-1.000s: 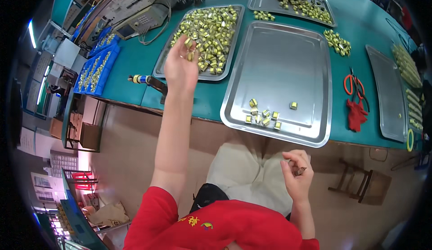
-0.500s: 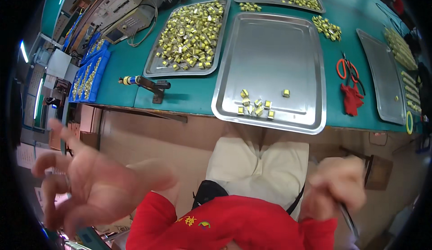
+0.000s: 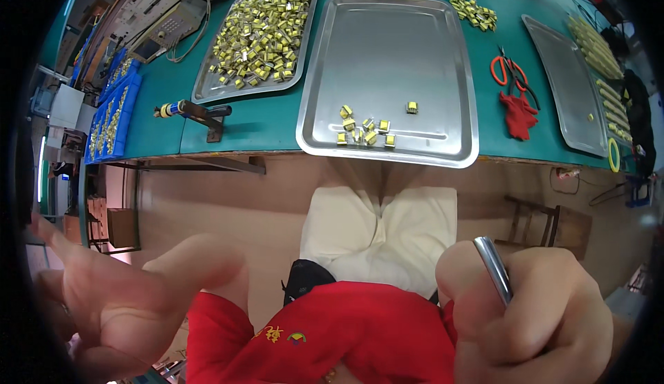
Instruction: The person places a metal tray onto an overhead shelf, then picks up small transformers from a tray and scrapes each component with a small blade.
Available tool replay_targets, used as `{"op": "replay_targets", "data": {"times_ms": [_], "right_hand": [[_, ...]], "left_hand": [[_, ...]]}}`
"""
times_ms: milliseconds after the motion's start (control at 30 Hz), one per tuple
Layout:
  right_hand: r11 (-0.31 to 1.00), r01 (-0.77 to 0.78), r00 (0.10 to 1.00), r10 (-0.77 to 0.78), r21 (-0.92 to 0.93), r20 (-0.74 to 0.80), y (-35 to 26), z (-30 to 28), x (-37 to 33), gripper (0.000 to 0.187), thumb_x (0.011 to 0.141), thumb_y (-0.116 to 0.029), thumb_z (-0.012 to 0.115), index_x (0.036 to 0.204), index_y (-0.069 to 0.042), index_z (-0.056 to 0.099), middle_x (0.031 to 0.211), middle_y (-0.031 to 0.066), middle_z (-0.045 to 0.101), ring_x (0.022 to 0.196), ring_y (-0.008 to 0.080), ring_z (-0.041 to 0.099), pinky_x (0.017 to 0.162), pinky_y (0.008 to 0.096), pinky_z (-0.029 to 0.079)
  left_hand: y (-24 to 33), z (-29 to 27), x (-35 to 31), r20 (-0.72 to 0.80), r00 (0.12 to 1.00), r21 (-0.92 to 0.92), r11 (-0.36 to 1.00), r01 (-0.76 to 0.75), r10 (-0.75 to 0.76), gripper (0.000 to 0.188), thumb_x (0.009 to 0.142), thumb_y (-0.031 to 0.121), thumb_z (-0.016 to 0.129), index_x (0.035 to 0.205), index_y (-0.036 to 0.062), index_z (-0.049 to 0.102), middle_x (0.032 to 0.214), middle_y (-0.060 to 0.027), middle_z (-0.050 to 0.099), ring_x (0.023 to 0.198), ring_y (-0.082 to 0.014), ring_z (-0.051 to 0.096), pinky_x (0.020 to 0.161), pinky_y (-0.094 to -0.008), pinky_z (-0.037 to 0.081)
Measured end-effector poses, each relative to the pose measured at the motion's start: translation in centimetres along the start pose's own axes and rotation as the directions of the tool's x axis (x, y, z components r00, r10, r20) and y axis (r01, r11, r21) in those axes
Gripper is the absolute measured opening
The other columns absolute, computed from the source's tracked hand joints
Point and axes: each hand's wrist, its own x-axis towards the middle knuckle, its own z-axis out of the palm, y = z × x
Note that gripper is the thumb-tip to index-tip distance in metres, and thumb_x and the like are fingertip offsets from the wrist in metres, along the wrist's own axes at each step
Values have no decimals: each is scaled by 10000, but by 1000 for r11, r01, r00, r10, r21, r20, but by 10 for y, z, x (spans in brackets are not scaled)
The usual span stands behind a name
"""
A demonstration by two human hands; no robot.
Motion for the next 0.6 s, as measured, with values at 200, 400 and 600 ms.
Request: {"op": "replay_targets", "data": {"times_ms": [200, 400, 600], "right_hand": [[978, -189, 965, 201, -85, 169, -18, 5, 18, 291, 850, -155, 581, 1133, -173, 520, 1012, -64, 473, 563, 73, 380, 482, 234, 266], [991, -99, 967, 116, -85, 227, 1, 6, 11, 314, 879, -129, 553, 1188, -182, 530, 1039, -94, 475, 582, 78, 370, 494, 238, 266], [996, 85, 989, -85, 10, 119, 9, 15, 11, 264, 874, -48, 537, 1112, -155, 576, 1015, -111, 482, 575, 73, 365, 468, 230, 259]], "left_hand": [[2, -8, 1, -9, 1000, -17, 1000, 14, -14, 73, 844, 214, 580, 801, 167, 615, 854, 97, 556, 1020, -197, 487, 1057, -649, -19], [5, -6, -3, -5, 1000, -33, 999, 4, -4, 68, 839, 207, 581, 807, 158, 614, 862, 87, 558, 1013, -199, 488, 1061, -644, -18], [5, -7, -1, 18, 1000, -12, 1000, -4, 5, 64, 835, 201, 583, 813, 149, 613, 870, 76, 560, 1006, -200, 490, 1066, -638, -16]]}}
